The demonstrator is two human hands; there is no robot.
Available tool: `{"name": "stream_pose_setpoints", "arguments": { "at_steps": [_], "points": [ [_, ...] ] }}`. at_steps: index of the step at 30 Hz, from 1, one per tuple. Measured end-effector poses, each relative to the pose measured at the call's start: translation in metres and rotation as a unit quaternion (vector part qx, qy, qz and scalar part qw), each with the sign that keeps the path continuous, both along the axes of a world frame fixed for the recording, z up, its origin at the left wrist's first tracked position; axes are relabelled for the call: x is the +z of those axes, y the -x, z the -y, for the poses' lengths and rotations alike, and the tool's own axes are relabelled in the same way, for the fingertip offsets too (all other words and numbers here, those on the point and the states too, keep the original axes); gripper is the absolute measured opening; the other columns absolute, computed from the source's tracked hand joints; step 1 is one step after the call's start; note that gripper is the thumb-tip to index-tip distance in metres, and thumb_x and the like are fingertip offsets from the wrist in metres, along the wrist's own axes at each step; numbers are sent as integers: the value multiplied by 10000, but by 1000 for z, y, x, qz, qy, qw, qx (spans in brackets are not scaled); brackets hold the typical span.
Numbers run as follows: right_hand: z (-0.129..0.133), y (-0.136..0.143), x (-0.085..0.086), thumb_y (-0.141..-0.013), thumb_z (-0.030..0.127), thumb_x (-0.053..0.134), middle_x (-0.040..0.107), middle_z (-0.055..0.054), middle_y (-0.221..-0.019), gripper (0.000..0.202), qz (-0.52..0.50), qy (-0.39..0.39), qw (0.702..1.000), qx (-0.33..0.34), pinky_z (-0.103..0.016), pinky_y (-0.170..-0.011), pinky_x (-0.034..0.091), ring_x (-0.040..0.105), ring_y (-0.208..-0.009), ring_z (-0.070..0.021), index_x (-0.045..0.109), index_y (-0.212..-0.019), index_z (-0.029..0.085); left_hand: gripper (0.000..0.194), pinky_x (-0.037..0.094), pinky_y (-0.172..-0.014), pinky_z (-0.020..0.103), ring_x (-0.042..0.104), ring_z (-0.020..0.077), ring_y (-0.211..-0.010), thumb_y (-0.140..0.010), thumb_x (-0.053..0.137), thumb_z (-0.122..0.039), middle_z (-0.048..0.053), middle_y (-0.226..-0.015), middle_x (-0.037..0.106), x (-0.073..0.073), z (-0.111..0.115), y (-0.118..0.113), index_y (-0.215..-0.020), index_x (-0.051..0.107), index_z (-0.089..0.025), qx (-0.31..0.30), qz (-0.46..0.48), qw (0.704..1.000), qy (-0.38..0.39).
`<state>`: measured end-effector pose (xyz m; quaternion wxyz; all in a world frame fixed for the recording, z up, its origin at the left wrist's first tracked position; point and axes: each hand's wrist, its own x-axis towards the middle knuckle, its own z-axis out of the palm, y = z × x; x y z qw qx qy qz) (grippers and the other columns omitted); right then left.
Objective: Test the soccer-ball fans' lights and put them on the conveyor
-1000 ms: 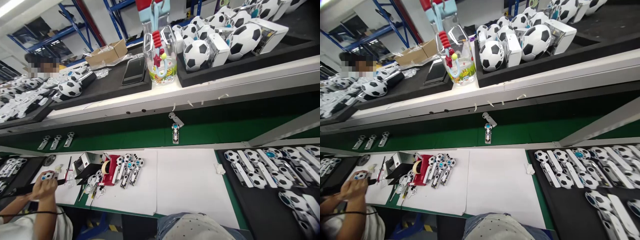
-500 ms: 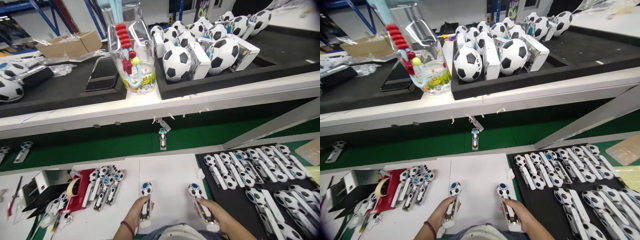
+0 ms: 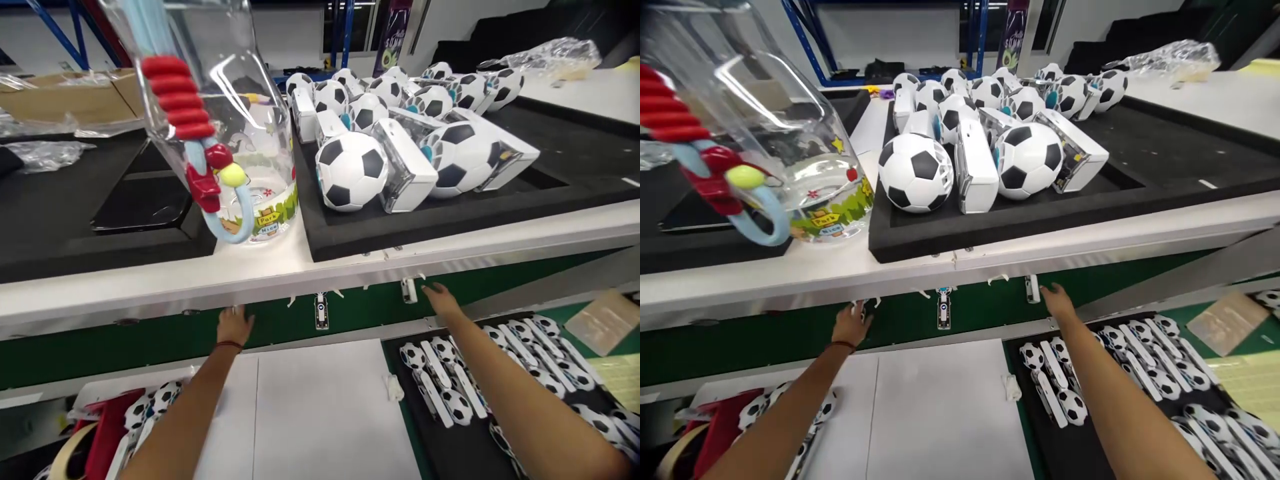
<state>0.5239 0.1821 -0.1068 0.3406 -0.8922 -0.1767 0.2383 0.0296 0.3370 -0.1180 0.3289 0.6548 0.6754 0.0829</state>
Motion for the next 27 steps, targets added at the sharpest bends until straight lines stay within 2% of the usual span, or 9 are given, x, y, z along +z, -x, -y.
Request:
{"name": "stream_pose_setpoints", "arguments": {
  "at_steps": [2,6,9,12,15,19,21,24,27],
  "points": [
    [10,24,-15,-794,257,564,572,-87,-1076,294,-47,-9,999,3,-452,-915,372,523,-1019,-219,536,-1058,131,502,96,-1030,512,82,345,-1300,-779,514,-241,178,-1381,238,-18,13,-39,-1252,389,-131,-97,-6,995,14],
    [52,111,-51,-714,269,570,607,-73,-1026,306,-144,-55,988,20,-364,-919,388,539,-1013,-209,566,-996,151,435,229,-1004,518,295,288,-1229,-777,569,-309,93,-1323,369,-58,55,-128,-1183,470,-189,-243,5,966,91],
    [92,178,-66,-567,350,628,636,-63,-933,327,-222,-56,973,22,-335,-860,431,568,-946,-245,619,-851,189,403,316,-956,518,396,273,-1153,-777,579,-315,92,-1270,423,-75,76,-174,-1147,495,-178,-269,11,953,141],
    [131,227,-71,-501,407,657,652,-50,-824,340,-298,-24,954,20,-359,-715,472,592,-839,-275,646,-788,225,323,358,-928,503,438,258,-1110,-787,571,-289,90,-1225,458,-76,80,-198,-1078,531,-154,-242,31,957,159],
    [156,254,-67,-528,463,640,643,-53,-856,366,-343,5,939,3,-355,-683,458,585,-860,-274,641,-821,244,252,420,-873,442,507,215,-1013,-818,528,-296,81,-1126,523,-61,82,-203,-1013,552,-140,-206,93,961,158],
    [152,256,-42,-534,559,636,581,-97,-1063,623,-412,-43,908,-54,-357,-795,421,560,-980,-264,534,-1053,229,263,494,-727,327,582,154,-818,-885,369,-264,68,-987,572,-21,112,-188,-1087,486,-143,-167,196,952,165],
    [137,250,-18,-560,577,636,535,-94,-1157,735,-451,-93,884,-77,-354,-827,416,537,-1039,-254,424,-1192,269,286,498,-697,283,595,137,-767,-885,295,-212,64,-947,572,5,144,-172,-1110,463,-158,-159,231,945,170],
    [112,244,19,-624,558,627,527,-71,-1171,786,-515,-146,839,-93,-344,-750,464,562,-1002,-239,263,-1286,339,287,461,-805,293,565,166,-875,-833,349,-183,67,-963,531,41,206,-144,-1057,528,-200,-160,252,943,148],
    [97,246,44,-667,557,599,614,-48,-939,599,-543,-189,815,-68,-292,-610,483,620,-810,-215,413,-1154,261,301,420,-864,356,513,220,-939,-753,438,-137,86,-1036,451,64,264,-118,-984,600,-239,-228,185,951,94]
  ]
}}
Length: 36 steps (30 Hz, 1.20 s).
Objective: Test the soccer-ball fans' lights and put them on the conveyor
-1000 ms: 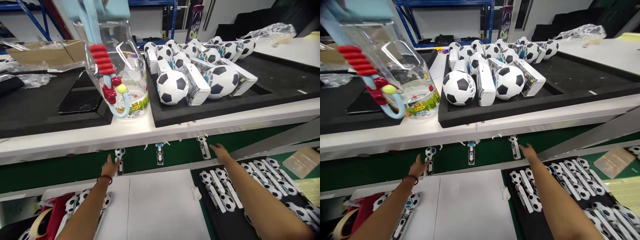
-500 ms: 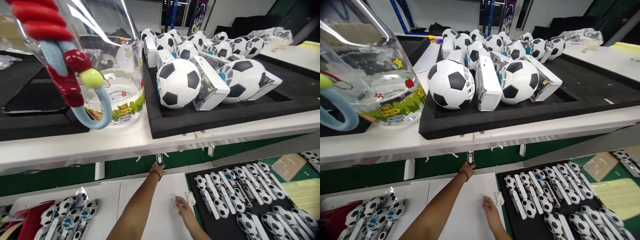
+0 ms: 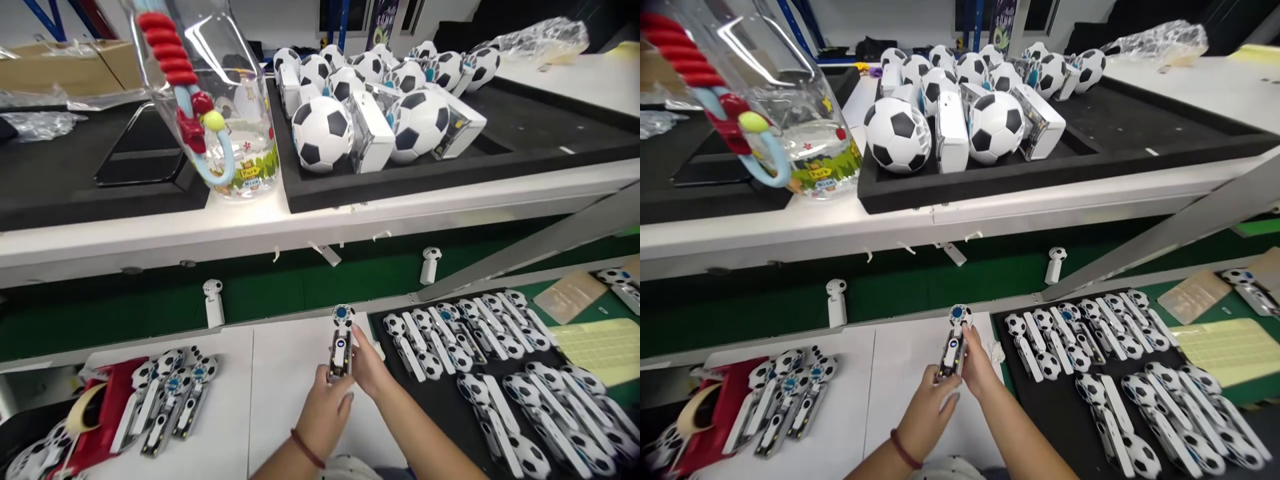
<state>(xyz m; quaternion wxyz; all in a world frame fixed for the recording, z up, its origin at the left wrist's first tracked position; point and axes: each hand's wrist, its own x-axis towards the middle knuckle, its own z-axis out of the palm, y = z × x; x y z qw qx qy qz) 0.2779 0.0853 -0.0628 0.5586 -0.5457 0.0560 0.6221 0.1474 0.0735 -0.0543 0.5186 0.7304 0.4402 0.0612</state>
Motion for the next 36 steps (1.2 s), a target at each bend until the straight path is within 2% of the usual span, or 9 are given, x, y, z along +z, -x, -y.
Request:
{"name": "stream_pose_setpoints", "arguments": {
  "at_steps": [3,6,8,10,13,15,18,28,36],
  "points": [
    [-1,11,10,-652,527,636,611,8,-758,467,19,-14,1000,-17,-242,-526,461,619,-674,-173,486,-977,227,374,424,-857,393,497,255,-976,-716,416,-75,113,-1151,375,11,37,22,-991,603,-246,-95,-85,990,-63],
    [8,24,20,-643,516,652,582,39,-658,427,41,-27,998,-29,-201,-448,412,591,-577,-137,485,-902,220,413,394,-908,417,448,287,-1075,-694,425,-58,123,-1246,303,23,51,36,-1026,586,-244,-122,-92,987,-51],
    [14,31,32,-650,541,631,566,41,-606,426,57,-35,997,-35,-186,-399,369,552,-504,-118,483,-874,209,358,362,-951,410,436,270,-1095,-686,467,-80,107,-1253,320,34,51,42,-988,580,-236,-93,-32,995,-20],
    [21,35,49,-663,552,613,566,33,-596,433,77,-45,996,-26,-187,-380,357,529,-471,-115,478,-881,204,249,360,-960,378,454,229,-1077,-709,478,-113,97,-1220,390,45,46,46,-931,530,-213,-8,62,997,42],
    [30,41,77,-687,540,600,594,13,-657,428,88,-73,993,17,-218,-433,422,558,-517,-135,464,-922,210,214,444,-810,347,547,187,-893,-769,480,-220,101,-1077,521,56,37,49,-965,396,-199,113,179,957,200],
    [36,47,93,-695,541,594,606,1,-694,434,75,-92,991,55,-251,-488,463,579,-566,-152,459,-950,217,327,443,-751,325,555,182,-825,-756,539,-310,87,-973,564,59,32,50,-1015,388,-178,116,221,930,268],
    [44,57,108,-690,537,603,605,-3,-706,447,67,-109,987,93,-270,-535,484,595,-654,-175,455,-979,230,384,415,-789,319,529,202,-888,-712,613,-353,77,-931,575,65,30,52,-1001,473,-143,94,238,924,286],
    [56,69,126,-702,546,580,587,10,-727,442,41,-128,982,136,-248,-490,455,561,-575,-142,427,-991,249,385,410,-870,362,511,235,-1018,-752,604,-306,90,-1071,560,90,47,61,-1080,464,-162,111,300,885,338],
    [56,72,125,-725,524,567,581,17,-729,500,60,-114,987,101,-259,-487,456,563,-585,-154,376,-1121,286,431,390,-915,382,468,254,-1097,-762,588,-294,103,-1162,515,91,45,59,-1141,416,-181,106,304,898,299]
  ]
}}
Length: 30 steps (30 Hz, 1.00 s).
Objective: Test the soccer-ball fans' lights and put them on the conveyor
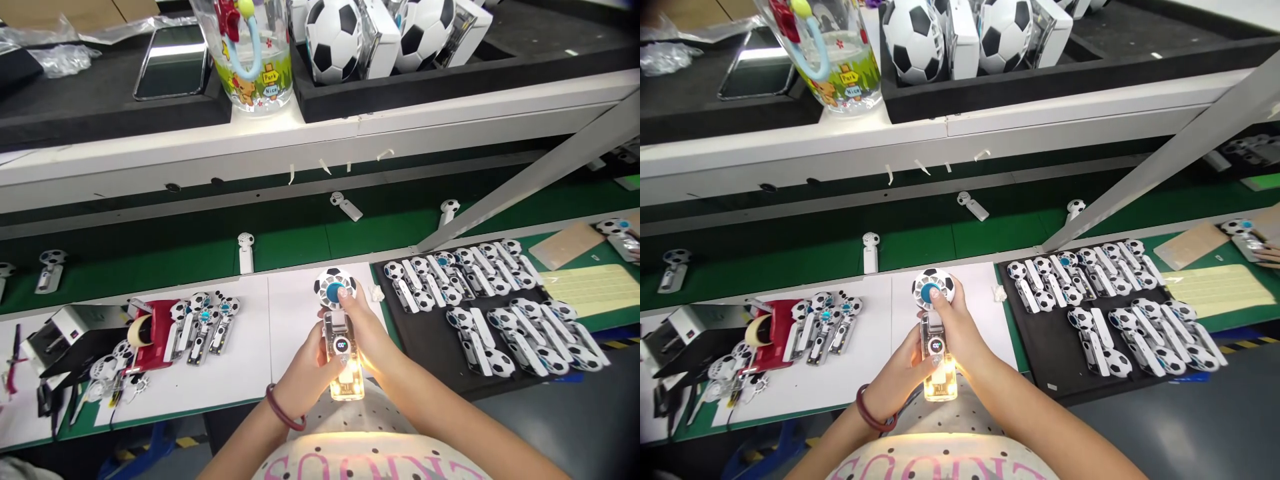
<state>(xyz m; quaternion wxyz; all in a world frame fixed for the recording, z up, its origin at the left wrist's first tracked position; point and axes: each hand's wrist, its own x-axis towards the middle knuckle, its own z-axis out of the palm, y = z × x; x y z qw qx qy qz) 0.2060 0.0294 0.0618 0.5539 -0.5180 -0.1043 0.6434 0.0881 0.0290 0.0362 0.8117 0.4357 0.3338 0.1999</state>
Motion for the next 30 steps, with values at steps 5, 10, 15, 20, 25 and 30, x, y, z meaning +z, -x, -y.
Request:
{"name": "stream_pose_setpoints", "arguments": {
  "at_steps": [5,10,15,20,25,30],
  "points": [
    [0,-2,1,-748,514,548,577,15,-708,459,3,3,1000,0,-271,-509,461,561,-603,-158,389,-1113,286,492,372,-935,370,446,245,-1126,-774,573,-302,103,-1231,468,3,-1,-1,-1204,363,-190,1,1,1000,-1],
    [2,-4,3,-772,494,531,587,5,-789,413,9,-19,1000,2,-271,-579,455,580,-706,-164,400,-1103,285,568,363,-931,350,417,234,-1149,-773,583,-283,101,-1264,434,1,-1,-1,-1256,295,-203,-22,39,999,-4],
    [3,-11,4,-769,443,563,576,8,-843,415,23,-40,999,28,-280,-675,450,561,-822,-164,393,-1114,286,595,387,-912,357,471,215,-1073,-747,613,-230,99,-1187,465,7,-2,1,-1245,289,-201,-29,30,999,19],
    [13,-27,-1,-674,371,680,583,-9,-862,432,59,-25,981,185,-245,-581,410,552,-739,-152,500,-1034,215,599,472,-788,378,547,230,-956,-749,603,-263,109,-1111,493,19,-5,5,-1243,269,-205,-70,59,994,66],
    [27,-35,-13,-680,360,648,618,-34,-792,403,-107,-31,965,235,-313,-675,440,582,-698,-171,572,-1027,170,637,441,-848,384,534,210,-949,-723,601,-190,81,-1122,494,15,-4,8,-1281,297,-227,-132,12,991,-23],
    [29,-33,-18,-690,319,629,633,-53,-794,296,-147,-30,962,226,-323,-699,455,604,-717,-185,617,-931,146,634,458,-797,385,548,209,-886,-704,601,-177,69,-1024,526,7,1,7,-1274,324,-204,-156,-2,988,-14]
  ]
}}
